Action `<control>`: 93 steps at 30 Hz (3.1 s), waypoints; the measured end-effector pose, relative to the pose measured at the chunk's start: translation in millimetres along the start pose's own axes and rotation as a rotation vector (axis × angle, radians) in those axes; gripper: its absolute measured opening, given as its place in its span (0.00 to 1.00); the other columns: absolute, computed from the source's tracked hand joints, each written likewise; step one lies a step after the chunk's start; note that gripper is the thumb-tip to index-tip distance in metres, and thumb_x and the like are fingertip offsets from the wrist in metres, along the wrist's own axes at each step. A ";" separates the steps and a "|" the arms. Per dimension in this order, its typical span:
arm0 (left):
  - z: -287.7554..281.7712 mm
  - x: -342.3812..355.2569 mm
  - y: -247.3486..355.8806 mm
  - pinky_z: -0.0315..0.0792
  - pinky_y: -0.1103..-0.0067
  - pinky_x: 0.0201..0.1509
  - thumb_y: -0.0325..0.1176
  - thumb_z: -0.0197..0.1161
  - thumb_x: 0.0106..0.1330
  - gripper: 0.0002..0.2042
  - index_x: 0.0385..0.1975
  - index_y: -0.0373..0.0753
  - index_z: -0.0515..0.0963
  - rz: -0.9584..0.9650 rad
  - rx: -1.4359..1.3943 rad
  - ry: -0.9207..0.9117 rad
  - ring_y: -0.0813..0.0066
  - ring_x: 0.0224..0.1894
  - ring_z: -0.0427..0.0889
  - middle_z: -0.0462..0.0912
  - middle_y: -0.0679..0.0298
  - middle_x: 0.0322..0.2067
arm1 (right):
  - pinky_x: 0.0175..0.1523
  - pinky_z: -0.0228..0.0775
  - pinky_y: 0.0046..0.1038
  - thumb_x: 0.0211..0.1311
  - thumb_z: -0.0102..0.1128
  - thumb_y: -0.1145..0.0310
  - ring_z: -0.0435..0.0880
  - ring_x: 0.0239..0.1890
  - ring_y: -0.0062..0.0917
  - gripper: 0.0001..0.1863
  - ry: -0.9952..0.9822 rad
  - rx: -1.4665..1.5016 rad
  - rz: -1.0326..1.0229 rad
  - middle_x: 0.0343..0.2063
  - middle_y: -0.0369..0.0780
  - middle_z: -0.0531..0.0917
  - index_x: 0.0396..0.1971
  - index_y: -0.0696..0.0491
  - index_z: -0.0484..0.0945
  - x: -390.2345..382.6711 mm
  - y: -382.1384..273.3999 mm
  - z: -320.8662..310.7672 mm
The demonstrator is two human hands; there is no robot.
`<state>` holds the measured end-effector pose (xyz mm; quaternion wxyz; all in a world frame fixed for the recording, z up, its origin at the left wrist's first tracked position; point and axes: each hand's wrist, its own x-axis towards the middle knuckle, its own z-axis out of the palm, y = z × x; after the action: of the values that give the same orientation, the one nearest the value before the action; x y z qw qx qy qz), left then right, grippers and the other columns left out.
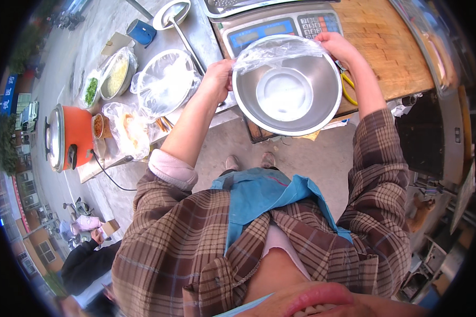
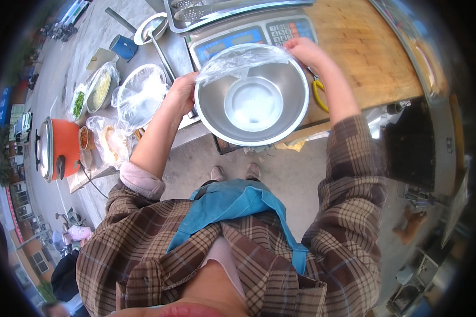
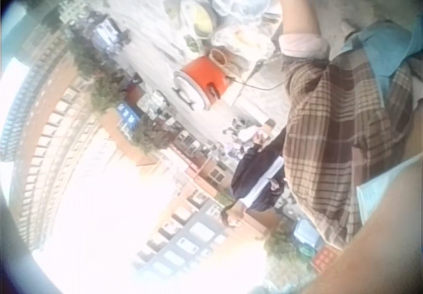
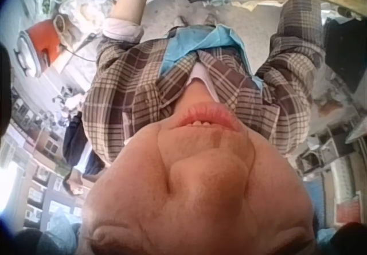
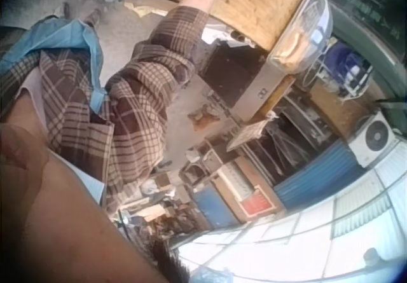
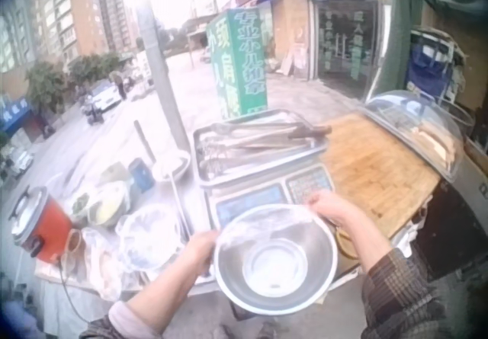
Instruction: The person retrieves a metal tray with tongs and scissors, then takes a packaged flatbread from a microwave and places it on a table. They open a plastic bag, place it over a bowl, and use scissors to cut the flatbread into smaller pieces.
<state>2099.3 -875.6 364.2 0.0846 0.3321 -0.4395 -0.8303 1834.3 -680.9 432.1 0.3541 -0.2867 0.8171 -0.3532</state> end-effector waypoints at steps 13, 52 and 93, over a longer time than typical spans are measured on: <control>41.5 -43.9 1.3 0.72 0.75 0.44 0.27 0.63 0.49 0.19 0.44 0.41 0.74 0.647 0.466 0.290 0.69 0.45 0.75 0.74 0.59 0.45 | 0.40 0.69 0.26 0.47 0.61 0.75 0.77 0.32 0.28 0.11 0.398 -0.198 -0.573 0.33 0.36 0.80 0.34 0.54 0.77 -71.3 -8.8 24.9; 92.9 -102.6 -27.9 0.59 0.67 0.61 0.33 0.57 0.57 0.11 0.39 0.39 0.79 0.982 0.878 0.247 0.56 0.58 0.67 0.69 0.50 0.54 | 0.48 0.69 0.38 0.49 0.57 0.71 0.77 0.45 0.41 0.19 0.537 -0.761 -0.033 0.40 0.49 0.79 0.44 0.56 0.74 -115.4 93.5 -48.1; -904.6 -579.5 -119.7 0.72 0.81 0.38 0.25 0.49 0.61 0.08 0.34 0.32 0.75 0.054 -0.187 0.479 0.75 0.32 0.79 0.81 0.58 0.33 | 0.29 0.67 0.23 0.57 0.50 0.80 0.75 0.28 0.22 0.09 -0.119 0.824 0.000 0.30 0.39 0.76 0.39 0.60 0.71 -137.6 -339.9 1203.8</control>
<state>3126.9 -1162.7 191.0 0.2389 0.4980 -0.3370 -0.7625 2929.4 -1231.6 147.5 0.4861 -0.1407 0.5854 -0.6334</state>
